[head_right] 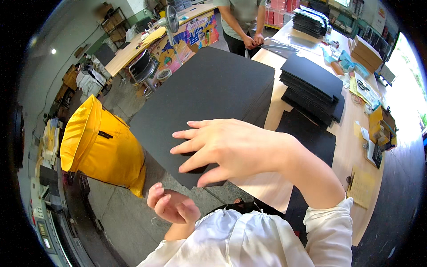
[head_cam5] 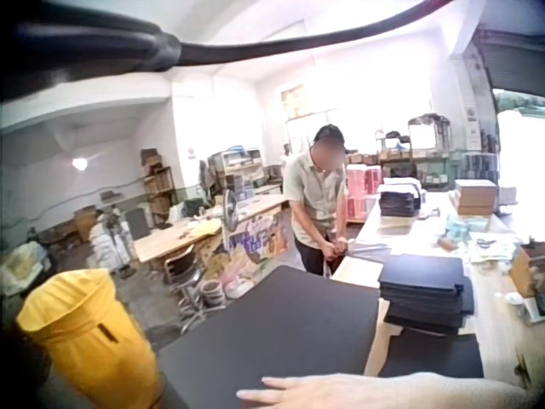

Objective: The person repeatedly picks up black rectangular sheets from a large stack on the left and places them onto a smaller stack on the right. The person handles the sheets one at a time, aligning them before adding them to the growing pile.

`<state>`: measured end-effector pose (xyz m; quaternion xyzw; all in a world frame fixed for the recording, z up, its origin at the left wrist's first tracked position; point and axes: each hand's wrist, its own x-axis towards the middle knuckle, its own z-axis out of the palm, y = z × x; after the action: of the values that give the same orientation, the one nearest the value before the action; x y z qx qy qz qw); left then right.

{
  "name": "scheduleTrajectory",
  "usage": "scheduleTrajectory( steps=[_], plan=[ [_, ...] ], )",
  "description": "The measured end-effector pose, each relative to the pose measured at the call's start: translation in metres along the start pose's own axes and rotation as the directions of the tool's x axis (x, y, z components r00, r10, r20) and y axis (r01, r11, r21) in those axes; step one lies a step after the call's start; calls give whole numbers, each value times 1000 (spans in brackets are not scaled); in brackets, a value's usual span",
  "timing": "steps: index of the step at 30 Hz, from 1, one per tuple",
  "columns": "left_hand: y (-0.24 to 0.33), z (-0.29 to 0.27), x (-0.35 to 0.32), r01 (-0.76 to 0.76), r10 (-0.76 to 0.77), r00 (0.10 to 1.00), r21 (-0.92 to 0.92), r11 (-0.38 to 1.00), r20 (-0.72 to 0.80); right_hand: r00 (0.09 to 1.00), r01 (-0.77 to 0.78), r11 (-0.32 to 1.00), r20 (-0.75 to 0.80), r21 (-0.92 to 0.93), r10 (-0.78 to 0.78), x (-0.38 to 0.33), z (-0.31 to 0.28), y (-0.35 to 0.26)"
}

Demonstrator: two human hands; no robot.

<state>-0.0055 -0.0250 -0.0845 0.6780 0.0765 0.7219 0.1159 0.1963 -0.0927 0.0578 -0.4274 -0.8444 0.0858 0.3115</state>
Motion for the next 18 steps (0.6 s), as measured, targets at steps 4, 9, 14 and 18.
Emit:
scheduleTrajectory(
  steps=[4, 9, 14, 18],
  plan=[
    [-8, 1, -11, -8, -1, 984, 52, 999, 178, 999, 1, 1000, -32, 12, 0, 4, 9, 10],
    [-13, 9, -30, 74, -80, 950, 31, 997, 302, 997, 40, 999, -73, -17, -41, 8, 17, 19],
    [-13, 15, -31, 103, -117, 925, 57, 993, 363, 994, 64, 997, -87, -42, -67, 8, 16, 25],
    [-17, 22, -31, 64, -68, 946, 22, 998, 316, 991, 73, 996, -109, -50, -78, 7, 19, 27]
  ],
)
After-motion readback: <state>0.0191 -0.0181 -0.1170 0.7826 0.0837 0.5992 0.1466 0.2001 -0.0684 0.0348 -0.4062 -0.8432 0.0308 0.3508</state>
